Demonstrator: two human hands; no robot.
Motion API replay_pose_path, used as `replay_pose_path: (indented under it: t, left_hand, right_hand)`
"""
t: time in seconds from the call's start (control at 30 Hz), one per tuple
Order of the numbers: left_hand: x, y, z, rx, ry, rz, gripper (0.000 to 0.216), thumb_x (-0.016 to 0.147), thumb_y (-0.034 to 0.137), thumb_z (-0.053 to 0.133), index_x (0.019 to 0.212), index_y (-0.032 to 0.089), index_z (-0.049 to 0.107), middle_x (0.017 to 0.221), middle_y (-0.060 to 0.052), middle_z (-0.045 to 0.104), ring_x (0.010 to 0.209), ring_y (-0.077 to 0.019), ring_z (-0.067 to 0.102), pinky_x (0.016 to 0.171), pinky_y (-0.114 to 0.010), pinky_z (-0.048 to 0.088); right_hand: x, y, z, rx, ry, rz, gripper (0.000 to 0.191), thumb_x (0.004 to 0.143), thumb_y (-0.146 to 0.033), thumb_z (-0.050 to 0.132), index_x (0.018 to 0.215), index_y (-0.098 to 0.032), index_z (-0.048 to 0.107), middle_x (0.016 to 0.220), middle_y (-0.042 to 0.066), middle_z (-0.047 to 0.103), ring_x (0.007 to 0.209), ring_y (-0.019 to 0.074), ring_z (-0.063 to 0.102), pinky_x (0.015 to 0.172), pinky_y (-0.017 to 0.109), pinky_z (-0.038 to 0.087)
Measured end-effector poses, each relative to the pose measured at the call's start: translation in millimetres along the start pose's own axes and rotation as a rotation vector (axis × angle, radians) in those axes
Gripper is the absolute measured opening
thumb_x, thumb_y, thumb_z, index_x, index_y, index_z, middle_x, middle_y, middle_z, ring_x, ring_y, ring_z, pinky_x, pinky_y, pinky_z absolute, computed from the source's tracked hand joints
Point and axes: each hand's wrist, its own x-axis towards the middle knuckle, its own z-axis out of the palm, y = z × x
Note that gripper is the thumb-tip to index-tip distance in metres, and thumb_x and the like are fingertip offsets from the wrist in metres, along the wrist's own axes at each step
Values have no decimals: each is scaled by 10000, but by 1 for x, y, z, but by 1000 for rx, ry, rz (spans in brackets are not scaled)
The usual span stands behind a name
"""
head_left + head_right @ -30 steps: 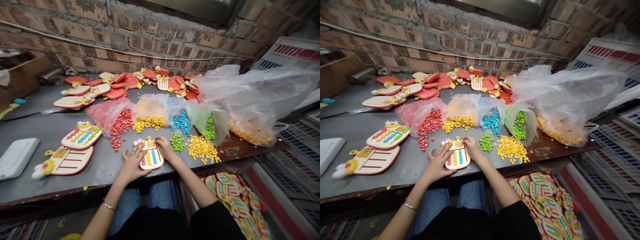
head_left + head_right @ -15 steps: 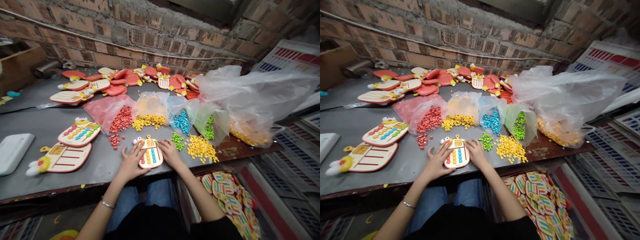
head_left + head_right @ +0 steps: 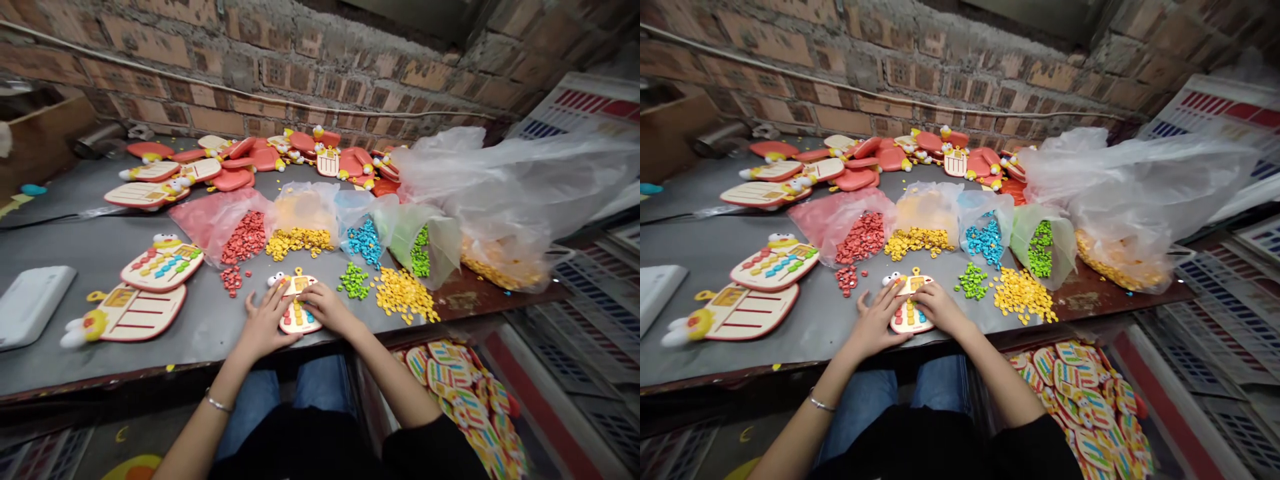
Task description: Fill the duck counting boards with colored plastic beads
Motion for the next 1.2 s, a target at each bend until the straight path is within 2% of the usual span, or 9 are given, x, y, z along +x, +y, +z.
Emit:
replay_pose_path:
  t: [0.1,0.2,0.3,0.5,0.6,0.7,0.87,1.03,1.2]
  left_hand:
    - [0,0,-1,1,-10,-4,759,721,508,692,1403,279,451,1555,-103,286,1415,-368,260,1120,-626,77]
    - [0,0,-1,-3,-13,-4,742,718,507,694,1387,280,469,1556,-102,284,1420,-367,248,1121,-621,74]
    - [0,-1,0,-10,-8,-5,734,717,509,692,1380,279,479,1552,-104,294,1420,-369,244,1122,-617,74]
    - [0,-2,1,-20,0,2,750,717,512,693,1391,270,468,1552,-109,292,1418,-377,248,1119,-628,67]
    - [0,0,0,-20,-6,0,752,719,507,693,1395,272,461,1557,-103,282,1418,-375,247,1117,-632,68]
    - [0,1,-2,-25,-10,-16,743,720,509,688,1390,278,466,1559,-100,279,1421,-376,237,1118,-629,73]
    - [1,1,-1,-28,-13,-18,751,704,518,693,1381,276,477,1557,-98,286,1420,-383,234,1116,-631,81]
    - [1,0,1,-20,-11,-18,750,714,526,684,1386,271,470,1558,-100,280,1416,-387,243,1109,-642,73]
    - [1,1,-2,-14,-26,-17,753,710,532,685,1381,265,470,1567,-103,256,1422,-375,228,1111,-638,72]
  right_hand:
    - [2,3,-2,65,63,89,130,898,-235,568,982,-206,663,960,72,669,942,204,610,870,361,488]
    - [9,16,-7,121,211,249,133,878,-277,601,953,-194,673,912,61,674,840,189,616,770,322,494]
    - [18,34,-7,130,286,334,114,844,-286,642,872,-182,680,914,67,670,867,195,609,755,317,480]
    - [21,45,-5,-95,159,331,42,816,-217,690,801,-184,669,903,61,649,918,215,552,855,375,435]
    - [15,33,-18,-196,75,265,28,838,-225,669,841,-203,687,976,76,634,991,237,517,892,401,421]
    - [4,24,-39,-154,-39,194,76,868,-261,638,835,-220,693,1014,64,635,1015,230,530,917,400,419]
    - [-20,34,-61,-121,66,311,139,882,-178,580,972,-198,684,954,69,638,925,206,593,851,363,473]
    - [-27,47,-46,-290,-77,313,211,844,-59,546,919,-190,694,910,77,635,874,206,590,809,349,487]
    - [-28,49,-42,-361,-13,333,149,818,-68,571,856,-174,669,936,88,607,885,212,570,816,351,485]
